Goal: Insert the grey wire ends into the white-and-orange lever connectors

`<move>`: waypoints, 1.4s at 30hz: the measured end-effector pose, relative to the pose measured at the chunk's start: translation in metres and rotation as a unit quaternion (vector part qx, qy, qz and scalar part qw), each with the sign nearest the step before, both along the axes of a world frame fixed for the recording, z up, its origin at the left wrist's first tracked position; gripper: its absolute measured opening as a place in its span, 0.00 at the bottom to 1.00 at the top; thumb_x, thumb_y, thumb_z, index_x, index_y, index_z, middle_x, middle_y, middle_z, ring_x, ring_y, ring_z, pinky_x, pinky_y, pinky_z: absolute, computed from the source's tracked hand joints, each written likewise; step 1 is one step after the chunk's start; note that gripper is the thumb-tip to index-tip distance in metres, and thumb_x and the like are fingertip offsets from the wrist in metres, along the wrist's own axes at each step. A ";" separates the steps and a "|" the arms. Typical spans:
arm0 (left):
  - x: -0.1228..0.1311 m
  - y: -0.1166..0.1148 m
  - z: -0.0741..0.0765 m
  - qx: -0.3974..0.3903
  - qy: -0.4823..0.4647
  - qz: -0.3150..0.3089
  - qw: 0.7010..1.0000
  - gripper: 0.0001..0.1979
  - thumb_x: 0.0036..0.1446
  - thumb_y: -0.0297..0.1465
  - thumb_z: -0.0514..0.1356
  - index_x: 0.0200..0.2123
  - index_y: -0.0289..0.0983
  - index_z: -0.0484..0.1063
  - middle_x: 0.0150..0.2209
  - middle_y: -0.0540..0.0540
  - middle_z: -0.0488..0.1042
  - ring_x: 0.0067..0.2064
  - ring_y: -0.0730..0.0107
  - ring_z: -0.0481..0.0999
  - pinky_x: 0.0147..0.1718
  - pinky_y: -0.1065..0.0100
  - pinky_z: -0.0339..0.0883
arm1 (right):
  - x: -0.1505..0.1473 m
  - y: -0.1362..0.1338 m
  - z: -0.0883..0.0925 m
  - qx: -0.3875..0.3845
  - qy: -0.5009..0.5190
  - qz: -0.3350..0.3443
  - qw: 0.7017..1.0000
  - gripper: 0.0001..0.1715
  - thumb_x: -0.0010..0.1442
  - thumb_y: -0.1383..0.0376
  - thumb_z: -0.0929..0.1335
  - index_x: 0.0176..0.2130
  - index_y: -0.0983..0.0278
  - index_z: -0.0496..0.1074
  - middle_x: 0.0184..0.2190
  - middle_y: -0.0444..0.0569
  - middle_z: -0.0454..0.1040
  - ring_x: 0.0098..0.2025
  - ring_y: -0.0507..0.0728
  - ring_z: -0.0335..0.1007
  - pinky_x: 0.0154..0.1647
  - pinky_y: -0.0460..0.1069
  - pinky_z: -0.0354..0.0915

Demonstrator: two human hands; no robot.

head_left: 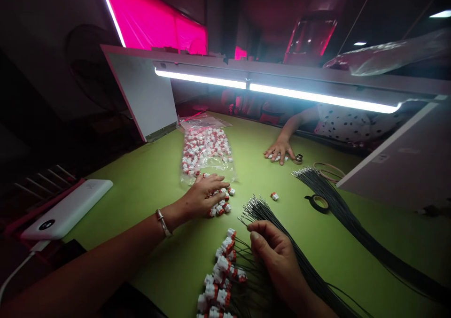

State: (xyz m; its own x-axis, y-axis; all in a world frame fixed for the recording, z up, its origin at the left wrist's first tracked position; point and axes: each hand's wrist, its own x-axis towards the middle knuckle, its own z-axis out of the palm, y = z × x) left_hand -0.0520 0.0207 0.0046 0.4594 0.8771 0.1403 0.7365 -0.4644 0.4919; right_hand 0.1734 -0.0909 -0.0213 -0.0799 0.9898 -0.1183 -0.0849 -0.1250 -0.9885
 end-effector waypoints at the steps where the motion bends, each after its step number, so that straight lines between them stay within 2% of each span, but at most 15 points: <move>1: -0.003 -0.007 0.005 0.001 -0.005 0.009 1.000 0.14 0.62 0.36 0.57 0.49 0.40 0.76 0.52 0.41 0.76 0.54 0.54 0.71 0.55 0.55 0.59 | 0.001 0.000 0.003 -0.004 0.007 -0.002 1.000 0.20 0.57 0.51 0.72 0.39 0.65 0.73 0.22 0.38 0.61 0.23 0.50 0.52 0.24 0.44 0.53; 2: -0.006 -0.015 0.008 0.000 -0.007 0.020 1.000 0.11 0.60 0.35 0.59 0.43 0.38 0.77 0.46 0.41 0.77 0.48 0.56 0.74 0.48 0.59 0.64 | 0.001 0.000 0.006 -0.005 0.010 0.000 1.000 0.20 0.57 0.51 0.73 0.39 0.65 0.73 0.22 0.39 0.63 0.23 0.50 0.54 0.24 0.45 0.54; 4: -0.009 -0.030 0.010 -0.010 -0.007 0.035 0.999 0.05 0.54 0.32 0.63 0.33 0.37 0.75 0.36 0.44 0.76 0.37 0.59 0.73 0.36 0.63 0.64 | 0.001 -0.001 0.012 0.002 0.010 0.019 1.000 0.19 0.57 0.52 0.73 0.38 0.65 0.73 0.23 0.40 0.64 0.24 0.50 0.57 0.26 0.45 0.57; 6: -0.010 -0.042 0.006 -0.016 -0.013 0.037 0.999 0.02 0.52 0.29 0.63 0.29 0.38 0.73 0.32 0.46 0.73 0.34 0.61 0.71 0.33 0.64 0.61 | 0.001 -0.002 0.018 0.006 0.010 0.047 0.999 0.17 0.59 0.53 0.72 0.37 0.65 0.73 0.23 0.40 0.64 0.25 0.50 0.57 0.27 0.45 0.57; 10: -0.004 -0.052 -0.005 -0.021 -0.052 0.018 0.998 0.04 0.56 0.27 0.60 0.29 0.38 0.72 0.31 0.48 0.71 0.36 0.63 0.70 0.37 0.65 0.61 | -0.003 -0.004 0.021 -0.004 0.012 0.070 0.997 0.16 0.59 0.54 0.72 0.34 0.65 0.73 0.22 0.40 0.62 0.24 0.50 0.55 0.26 0.45 0.54; 13: 0.004 -0.054 -0.004 -0.083 -0.161 0.018 0.983 0.05 0.58 0.30 0.59 0.38 0.37 0.74 0.32 0.48 0.73 0.34 0.67 0.71 0.34 0.67 0.64 | -0.005 -0.005 0.020 -0.015 0.006 0.053 0.998 0.16 0.57 0.54 0.73 0.32 0.64 0.73 0.20 0.38 0.57 0.23 0.49 0.48 0.23 0.45 0.48; 15: 0.010 -0.057 0.002 -0.207 -0.301 0.035 0.930 0.11 0.58 0.33 0.62 0.43 0.36 0.74 0.33 0.48 0.74 0.32 0.69 0.72 0.31 0.68 0.65 | -0.005 -0.005 0.021 -0.016 -0.003 0.030 0.999 0.16 0.57 0.54 0.73 0.32 0.64 0.72 0.20 0.37 0.55 0.23 0.49 0.44 0.22 0.46 0.46; 18: 0.018 -0.065 0.014 -0.411 -0.469 0.065 0.779 0.14 0.53 0.35 0.68 0.42 0.35 0.75 0.35 0.45 0.77 0.31 0.71 0.73 0.26 0.71 0.65 | -0.005 -0.005 0.021 -0.014 0.000 0.007 1.000 0.15 0.57 0.55 0.72 0.30 0.64 0.70 0.20 0.37 0.55 0.23 0.49 0.43 0.23 0.46 0.45; 20: 0.022 -0.071 0.018 -0.481 -0.525 0.079 0.698 0.14 0.49 0.33 0.71 0.39 0.36 0.76 0.35 0.46 0.78 0.28 0.75 0.72 0.24 0.74 0.64 | -0.004 -0.004 0.021 -0.014 0.011 0.002 1.000 0.15 0.57 0.56 0.72 0.29 0.64 0.69 0.21 0.37 0.56 0.23 0.49 0.43 0.23 0.45 0.47; 22: 0.027 -0.078 0.018 -0.496 -0.557 0.098 0.658 0.14 0.45 0.30 0.74 0.35 0.36 0.76 0.33 0.48 0.77 0.26 0.78 0.71 0.23 0.75 0.63 | -0.004 -0.005 0.020 -0.011 0.014 -0.003 1.000 0.14 0.57 0.58 0.72 0.28 0.64 0.68 0.21 0.38 0.57 0.24 0.49 0.45 0.24 0.45 0.48; 25: 0.033 -0.088 0.012 -0.491 -0.578 0.127 0.639 0.14 0.41 0.29 0.75 0.31 0.35 0.76 0.29 0.49 0.76 0.26 0.77 0.73 0.27 0.75 0.66 | -0.003 -0.005 0.017 -0.004 0.007 -0.003 1.000 0.12 0.57 0.60 0.71 0.27 0.64 0.68 0.21 0.39 0.59 0.24 0.50 0.47 0.25 0.45 0.50; 29: 0.039 -0.096 0.004 -0.515 -0.586 0.129 0.611 0.15 0.45 0.31 0.74 0.38 0.36 0.78 0.27 0.49 0.77 0.26 0.74 0.75 0.27 0.73 0.69 | -0.003 -0.008 0.015 0.000 0.000 -0.004 1.000 0.11 0.57 0.61 0.71 0.27 0.64 0.69 0.22 0.40 0.61 0.24 0.50 0.50 0.24 0.45 0.52; 33: 0.039 -0.095 0.004 -0.534 -0.601 0.127 0.581 0.15 0.47 0.28 0.73 0.40 0.34 0.79 0.30 0.47 0.77 0.27 0.75 0.77 0.27 0.76 0.70 | -0.005 -0.010 0.017 0.014 0.006 -0.006 1.000 0.12 0.57 0.60 0.71 0.28 0.63 0.69 0.23 0.41 0.63 0.25 0.51 0.52 0.25 0.46 0.54; 37: 0.036 -0.095 0.002 -0.554 -0.603 0.106 0.565 0.11 0.51 0.27 0.71 0.39 0.35 0.79 0.32 0.46 0.79 0.28 0.75 0.78 0.30 0.75 0.71 | -0.006 -0.012 0.019 0.049 -0.030 0.006 0.998 0.11 0.59 0.60 0.71 0.28 0.63 0.71 0.24 0.42 0.65 0.26 0.52 0.56 0.27 0.46 0.57; 42: 0.034 -0.099 -0.003 -0.561 -0.607 0.089 0.556 0.08 0.53 0.24 0.70 0.37 0.36 0.78 0.30 0.47 0.78 0.27 0.75 0.77 0.29 0.74 0.73 | -0.006 -0.015 0.021 0.046 -0.078 -0.001 0.996 0.15 0.60 0.59 0.69 0.26 0.63 0.68 0.19 0.39 0.59 0.22 0.50 0.50 0.22 0.46 0.52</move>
